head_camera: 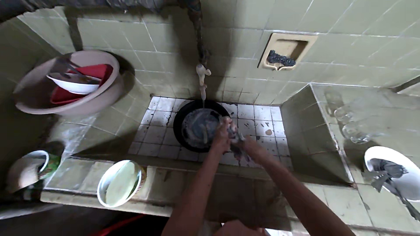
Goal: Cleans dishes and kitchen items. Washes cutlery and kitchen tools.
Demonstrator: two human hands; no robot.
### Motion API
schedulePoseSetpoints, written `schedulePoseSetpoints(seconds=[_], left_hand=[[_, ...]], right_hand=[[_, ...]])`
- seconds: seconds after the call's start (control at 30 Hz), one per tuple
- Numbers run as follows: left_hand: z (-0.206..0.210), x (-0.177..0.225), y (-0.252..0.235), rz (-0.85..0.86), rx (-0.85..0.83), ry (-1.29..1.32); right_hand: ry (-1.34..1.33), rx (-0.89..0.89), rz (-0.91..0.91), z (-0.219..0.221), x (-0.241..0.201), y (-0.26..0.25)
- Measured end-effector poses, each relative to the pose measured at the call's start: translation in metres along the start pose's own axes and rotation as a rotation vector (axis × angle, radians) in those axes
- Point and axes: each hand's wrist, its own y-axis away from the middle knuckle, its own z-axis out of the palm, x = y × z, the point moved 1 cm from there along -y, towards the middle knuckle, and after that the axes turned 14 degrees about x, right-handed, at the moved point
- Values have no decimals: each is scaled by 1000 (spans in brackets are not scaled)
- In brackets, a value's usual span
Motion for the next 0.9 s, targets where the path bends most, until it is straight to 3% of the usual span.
schedulePoseSetpoints(seconds=[0.07, 0.17, 0.33, 0.4, 0.47, 0.53, 0.7, 0.77, 0.83, 0.9], left_hand=[[-3, 11, -6, 18, -83, -49], [5, 24, -8, -38, -56, -120], [14, 2, 7, -46, 20, -350], [12, 4, 13, -148, 17, -425], [14, 2, 21, -276, 111, -460], [12, -3, 22, -332, 211, -386], [15, 11, 6, -242, 181, -108], [15, 18, -1, -231, 253, -14], [9, 22, -15, -214, 361, 32], [-8, 24, -35, -184, 397, -119]], right_hand=[[-268, -92, 131, -9, 1, 4], [-440, -73, 229, -5, 4, 10], [-519, 223, 290, 8, -8, -1], [-590, 325, 305, 15, -2, -4], [-563, 386, 316, 18, -1, -5], [-444, 331, 308, 19, 0, -6], [-347, 133, 189, 9, 9, 22], [-311, 110, 202, 7, 13, 36], [-247, 144, 240, -1, 19, 51], [-282, 280, 218, -17, 30, 63]])
